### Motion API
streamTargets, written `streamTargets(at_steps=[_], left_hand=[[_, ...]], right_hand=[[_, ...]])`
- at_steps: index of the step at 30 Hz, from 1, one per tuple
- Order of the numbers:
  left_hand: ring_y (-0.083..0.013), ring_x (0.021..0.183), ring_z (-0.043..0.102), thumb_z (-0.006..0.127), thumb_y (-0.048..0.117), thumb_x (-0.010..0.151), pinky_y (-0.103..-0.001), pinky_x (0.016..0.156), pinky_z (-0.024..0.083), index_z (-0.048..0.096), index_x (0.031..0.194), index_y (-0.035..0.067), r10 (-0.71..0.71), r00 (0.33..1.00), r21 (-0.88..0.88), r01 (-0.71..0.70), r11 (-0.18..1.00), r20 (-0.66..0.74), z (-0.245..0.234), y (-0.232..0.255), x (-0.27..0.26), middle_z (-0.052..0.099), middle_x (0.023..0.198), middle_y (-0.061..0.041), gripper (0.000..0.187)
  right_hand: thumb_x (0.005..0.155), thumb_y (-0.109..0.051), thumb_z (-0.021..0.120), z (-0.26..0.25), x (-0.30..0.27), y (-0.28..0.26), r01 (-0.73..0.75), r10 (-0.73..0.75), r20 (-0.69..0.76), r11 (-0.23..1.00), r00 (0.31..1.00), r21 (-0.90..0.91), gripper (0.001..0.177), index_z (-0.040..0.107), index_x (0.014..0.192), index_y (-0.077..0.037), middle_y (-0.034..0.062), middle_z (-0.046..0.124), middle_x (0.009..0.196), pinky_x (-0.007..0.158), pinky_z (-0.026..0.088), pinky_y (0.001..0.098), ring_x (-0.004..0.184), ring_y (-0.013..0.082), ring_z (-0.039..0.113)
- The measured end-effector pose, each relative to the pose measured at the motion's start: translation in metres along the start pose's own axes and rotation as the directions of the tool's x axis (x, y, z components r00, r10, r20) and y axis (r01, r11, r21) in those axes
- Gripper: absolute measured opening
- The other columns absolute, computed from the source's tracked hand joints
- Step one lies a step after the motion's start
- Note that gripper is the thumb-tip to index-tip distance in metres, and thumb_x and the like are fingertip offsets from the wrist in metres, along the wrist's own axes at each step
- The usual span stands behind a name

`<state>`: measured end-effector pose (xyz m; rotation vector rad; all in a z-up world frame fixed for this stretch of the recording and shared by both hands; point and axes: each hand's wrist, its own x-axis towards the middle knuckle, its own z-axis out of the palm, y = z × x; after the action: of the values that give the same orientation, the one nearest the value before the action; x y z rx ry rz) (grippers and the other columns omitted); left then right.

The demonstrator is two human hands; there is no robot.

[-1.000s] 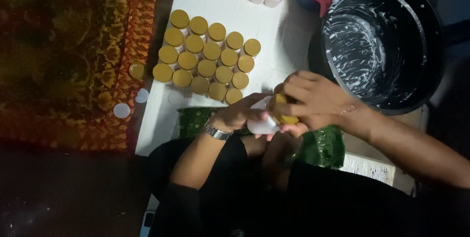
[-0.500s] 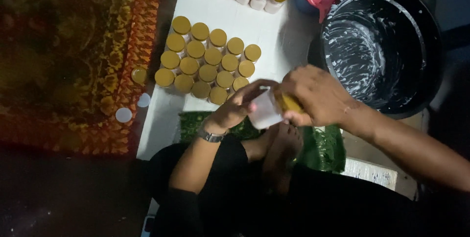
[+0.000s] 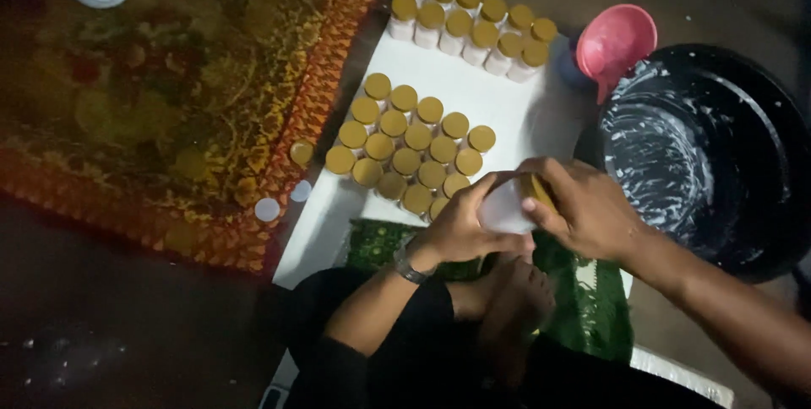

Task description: Screwing gold-colored lids onto white plastic jars filled with cream.

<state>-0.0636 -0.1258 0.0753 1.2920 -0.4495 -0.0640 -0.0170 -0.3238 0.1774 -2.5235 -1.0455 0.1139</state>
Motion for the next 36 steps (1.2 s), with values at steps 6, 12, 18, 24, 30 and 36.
streamTargets(at_steps=[6,12,18,24,30,36], left_hand=[[-0.0334,0.080,0.075,0.067,0.042,0.097,-0.039,0.059,0.067,0.061,0.120,-0.001,-0.077,0.882,-0.467,0.318,0.825,0.465,-0.021,-0.040,0.002,0.072,0.097,-0.025,0.049],[-0.0143,0.085,0.068,0.089,0.037,0.082,-0.031,0.066,0.057,0.071,0.106,0.010,-0.113,0.985,-0.199,0.137,0.970,0.127,-0.013,-0.033,0.003,0.074,0.093,-0.008,0.040],[-0.0371,0.102,0.068,0.087,0.042,0.076,-0.049,0.080,0.059,0.058,0.128,0.002,0.014,1.000,0.102,-0.015,0.995,0.003,-0.006,0.022,0.002,0.069,0.109,-0.024,0.073],[-0.0283,0.072,0.076,0.070,0.038,0.095,-0.032,0.049,0.064,0.063,0.119,0.000,-0.085,0.902,-0.545,0.329,0.771,0.424,-0.018,-0.041,-0.002,0.074,0.091,-0.021,0.046],[-0.0138,0.085,0.071,0.091,0.025,0.076,-0.028,0.063,0.057,0.072,0.102,0.011,-0.058,0.985,-0.315,0.108,0.943,0.166,-0.001,-0.004,0.006,0.074,0.089,-0.006,0.035],[-0.0414,0.094,0.071,0.088,0.041,0.068,-0.051,0.075,0.057,0.063,0.123,0.003,-0.051,0.995,0.265,0.071,0.962,-0.081,0.003,0.035,-0.001,0.072,0.103,-0.024,0.072]], right_hand=[[0.099,-0.056,0.047,0.008,0.002,0.000,0.451,-0.469,-0.086,0.877,0.879,-0.168,0.048,0.058,0.112,-0.011,0.0113,0.058,0.088,0.059,0.047,0.0471,0.069,0.0331,0.059],[0.098,-0.054,0.047,0.003,0.003,-0.007,0.166,-0.176,-0.072,0.978,0.982,-0.125,0.048,0.060,0.111,-0.009,0.0123,0.060,0.072,0.061,0.050,0.0527,0.060,0.0410,0.062],[0.092,-0.055,0.048,0.012,-0.005,0.014,0.006,-0.006,-0.008,1.000,1.000,-0.021,0.049,0.058,0.118,-0.015,0.0102,0.064,0.063,0.066,0.056,0.0498,0.058,0.0376,0.068],[0.097,-0.057,0.046,0.013,0.003,0.005,0.473,-0.481,-0.115,0.876,0.869,-0.096,0.046,0.057,0.104,-0.013,0.0092,0.055,0.082,0.059,0.048,0.0476,0.066,0.0326,0.060],[0.096,-0.057,0.042,0.015,-0.002,0.007,0.343,-0.354,-0.166,0.935,0.920,-0.094,0.053,0.062,0.115,-0.012,0.0083,0.055,0.076,0.058,0.049,0.0474,0.061,0.0320,0.060],[0.095,-0.052,0.044,0.007,0.000,-0.001,0.098,-0.110,-0.093,0.987,0.990,-0.125,0.049,0.059,0.117,-0.011,0.0122,0.059,0.067,0.060,0.052,0.0509,0.059,0.0395,0.065]])
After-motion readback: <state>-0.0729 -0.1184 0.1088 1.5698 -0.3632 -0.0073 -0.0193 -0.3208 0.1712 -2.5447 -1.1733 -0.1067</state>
